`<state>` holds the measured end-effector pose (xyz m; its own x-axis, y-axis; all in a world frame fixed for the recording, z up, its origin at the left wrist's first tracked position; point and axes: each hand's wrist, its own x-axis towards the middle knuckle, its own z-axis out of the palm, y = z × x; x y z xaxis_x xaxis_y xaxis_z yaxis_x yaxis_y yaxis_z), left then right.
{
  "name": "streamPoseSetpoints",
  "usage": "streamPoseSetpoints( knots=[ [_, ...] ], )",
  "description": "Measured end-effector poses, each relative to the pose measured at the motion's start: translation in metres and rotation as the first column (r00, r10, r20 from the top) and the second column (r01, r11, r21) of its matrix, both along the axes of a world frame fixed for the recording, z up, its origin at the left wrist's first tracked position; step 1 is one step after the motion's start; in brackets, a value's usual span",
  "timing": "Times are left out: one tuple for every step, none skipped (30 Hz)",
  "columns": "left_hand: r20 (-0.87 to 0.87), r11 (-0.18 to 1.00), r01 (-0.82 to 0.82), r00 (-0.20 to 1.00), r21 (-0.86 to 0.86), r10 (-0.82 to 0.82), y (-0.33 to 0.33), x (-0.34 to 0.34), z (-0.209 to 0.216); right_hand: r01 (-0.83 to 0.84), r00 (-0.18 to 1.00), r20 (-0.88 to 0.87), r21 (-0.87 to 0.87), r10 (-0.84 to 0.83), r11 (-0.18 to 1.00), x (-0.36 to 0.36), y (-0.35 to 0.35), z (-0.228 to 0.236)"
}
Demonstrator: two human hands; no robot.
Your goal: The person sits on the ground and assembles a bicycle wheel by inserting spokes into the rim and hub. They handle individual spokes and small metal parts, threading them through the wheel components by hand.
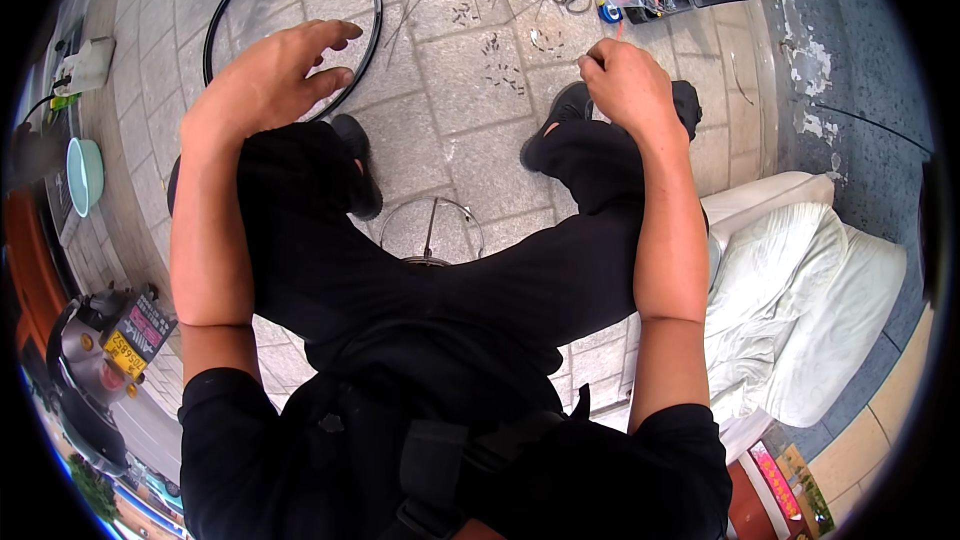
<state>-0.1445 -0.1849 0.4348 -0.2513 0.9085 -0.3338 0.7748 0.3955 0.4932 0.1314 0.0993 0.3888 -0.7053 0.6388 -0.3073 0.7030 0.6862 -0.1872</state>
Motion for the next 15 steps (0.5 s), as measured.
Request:
streamPoseSetpoints(
  knots=[
    [-0.002, 1.000, -0.001, 1.000, 0.005, 0.001, -0.001, -0.001, 0.000, 0.001, 1.000, 0.000, -0.009, -0.001, 1.000, -0.001, -0.001, 0.001],
    [-0.005, 1.000, -0.002, 1.000, 0.009, 0.002, -0.002, -0.001, -0.001, 0.003, 1.000, 0.000, -0.018, -0.003, 1.000, -0.003, -0.002, 0.003],
    [-0.007, 1.000, -0.003, 1.000, 0.014, 0.003, -0.003, -0.001, -0.001, 0.005, 1.000, 0.000, -0.027, -0.005, 1.000, -0.005, -0.003, 0.004],
    [-0.005, 1.000, -0.003, 1.000, 0.019, 0.004, -0.003, -0.001, -0.001, 0.001, 1.000, 0.015, -0.028, 0.000, 1.000, -0.007, -0.003, 0.006],
    [-0.002, 1.000, -0.004, 1.000, 0.024, 0.004, -0.003, -0.001, 0.000, -0.003, 1.000, 0.031, -0.030, 0.004, 1.000, -0.008, -0.004, 0.007],
    [0.000, 1.000, -0.005, 1.000, 0.029, 0.005, -0.004, -0.001, 0.001, -0.008, 0.999, 0.047, -0.032, 0.009, 0.999, -0.010, -0.004, 0.008],
    [-0.006, 0.999, -0.002, 1.000, 0.036, 0.003, -0.005, -0.001, 0.001, -0.011, 0.999, 0.042, -0.024, 0.012, 1.000, -0.010, -0.004, 0.007],
    [-0.013, 0.999, 0.000, 1.000, 0.042, 0.001, -0.006, -0.001, 0.000, -0.014, 0.999, 0.037, -0.017, 0.015, 1.000, -0.009, -0.003, 0.004],
    [-0.019, 0.999, 0.002, 1.000, 0.049, -0.001, -0.007, -0.001, 0.000, -0.017, 0.999, 0.031, -0.010, 0.018, 1.000, -0.009, -0.003, 0.002],
    [-0.014, 0.998, 0.003, 1.000, 0.063, -0.003, -0.008, -0.001, -0.001, -0.016, 0.999, 0.037, -0.009, 0.016, 1.000, -0.009, -0.003, 0.001],
    [-0.009, 0.997, 0.005, 1.000, 0.077, -0.004, -0.009, -0.002, -0.003, -0.014, 0.999, 0.043, -0.007, 0.014, 1.000, -0.009, -0.004, 0.001],
    [-0.005, 0.996, 0.006, 1.000, 0.090, -0.006, -0.010, -0.002, -0.003, -0.013, 0.999, 0.048, -0.006, 0.013, 1.000, -0.009, -0.004, 0.001],
    [-0.018, 0.996, 0.017, 1.000, 0.091, -0.015, -0.011, -0.003, -0.004, -0.011, 0.999, 0.052, -0.004, 0.011, 1.000, -0.008, -0.004, 0.000],
    [-0.032, 0.995, 0.028, 0.999, 0.091, -0.025, -0.011, -0.003, -0.004, -0.009, 0.998, 0.055, -0.002, 0.009, 1.000, -0.008, -0.004, -0.001],
    [-0.046, 0.995, 0.038, 0.998, 0.091, -0.034, -0.011, -0.003, -0.003, -0.007, 0.998, 0.059, 0.000, 0.007, 1.000, -0.008, -0.003, -0.003]
  ],
)
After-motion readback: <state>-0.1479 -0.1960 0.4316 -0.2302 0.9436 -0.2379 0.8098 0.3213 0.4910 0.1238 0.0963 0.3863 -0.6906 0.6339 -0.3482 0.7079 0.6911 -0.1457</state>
